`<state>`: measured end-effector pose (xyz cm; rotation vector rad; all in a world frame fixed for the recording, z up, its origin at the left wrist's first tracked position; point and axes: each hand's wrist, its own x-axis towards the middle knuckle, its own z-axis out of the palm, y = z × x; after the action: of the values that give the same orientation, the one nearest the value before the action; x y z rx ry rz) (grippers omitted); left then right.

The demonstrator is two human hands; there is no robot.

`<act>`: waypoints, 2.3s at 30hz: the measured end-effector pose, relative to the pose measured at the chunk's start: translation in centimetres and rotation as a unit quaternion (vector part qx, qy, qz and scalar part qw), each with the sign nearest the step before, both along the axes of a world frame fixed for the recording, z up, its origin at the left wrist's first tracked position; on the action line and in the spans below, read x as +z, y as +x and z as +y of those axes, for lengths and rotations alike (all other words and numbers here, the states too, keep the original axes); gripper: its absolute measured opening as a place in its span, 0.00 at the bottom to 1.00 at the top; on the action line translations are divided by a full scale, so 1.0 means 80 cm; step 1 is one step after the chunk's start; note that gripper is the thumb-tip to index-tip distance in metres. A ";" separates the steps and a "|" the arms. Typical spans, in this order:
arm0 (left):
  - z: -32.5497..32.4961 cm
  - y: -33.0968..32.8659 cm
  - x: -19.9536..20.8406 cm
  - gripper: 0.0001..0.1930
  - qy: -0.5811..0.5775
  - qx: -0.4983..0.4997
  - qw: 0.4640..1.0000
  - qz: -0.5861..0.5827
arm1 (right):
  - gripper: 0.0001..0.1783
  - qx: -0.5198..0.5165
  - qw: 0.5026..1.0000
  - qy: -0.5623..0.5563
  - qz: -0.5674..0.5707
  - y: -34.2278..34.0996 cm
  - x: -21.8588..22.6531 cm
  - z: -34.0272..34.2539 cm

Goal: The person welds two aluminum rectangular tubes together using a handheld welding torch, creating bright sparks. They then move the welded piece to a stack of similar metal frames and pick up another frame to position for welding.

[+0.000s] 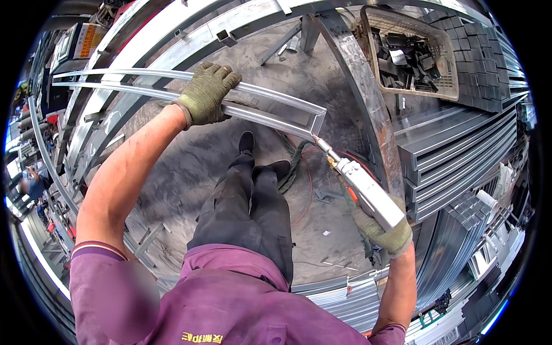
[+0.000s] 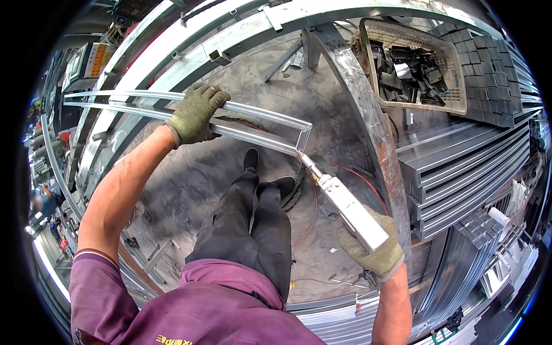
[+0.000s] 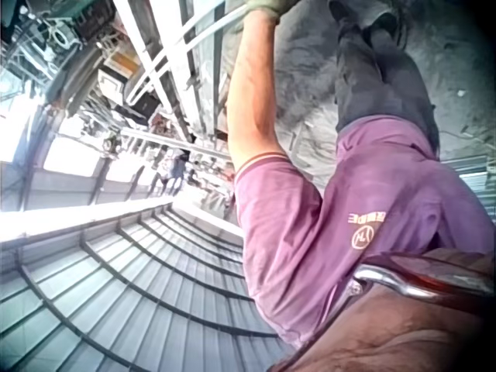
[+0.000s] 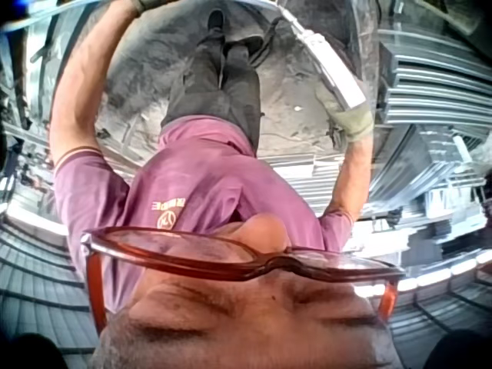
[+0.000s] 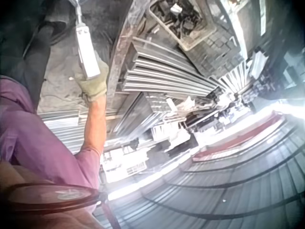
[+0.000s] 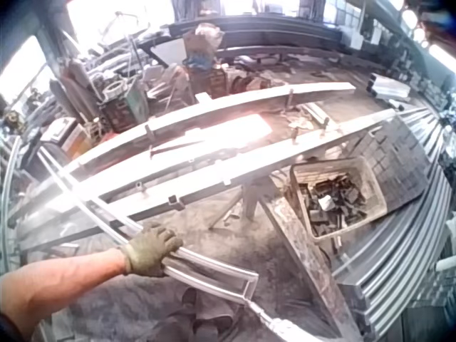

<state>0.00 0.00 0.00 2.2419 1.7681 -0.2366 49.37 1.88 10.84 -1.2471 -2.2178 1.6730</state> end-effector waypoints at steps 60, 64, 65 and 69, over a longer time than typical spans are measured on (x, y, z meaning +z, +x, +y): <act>0.001 -0.002 -0.003 0.46 0.016 -0.009 1.000 -0.008 | 0.21 0.040 0.996 0.073 -0.015 0.011 0.003 -0.001; -0.003 -0.003 -0.005 0.47 0.037 -0.017 0.999 0.000 | 0.21 0.023 0.999 0.040 -0.018 0.011 0.008 -0.003; -0.002 -0.002 -0.004 0.47 0.038 -0.017 0.999 -0.001 | 0.21 0.013 0.999 0.023 -0.021 0.010 0.011 -0.003; -0.001 -0.001 -0.004 0.48 0.017 0.000 1.000 0.007 | 0.21 0.012 1.000 0.018 -0.019 0.009 0.012 -0.003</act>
<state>-0.08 -0.11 -0.34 2.2686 1.7917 -0.2249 50.12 1.62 11.81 -1.2586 -2.2831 1.6231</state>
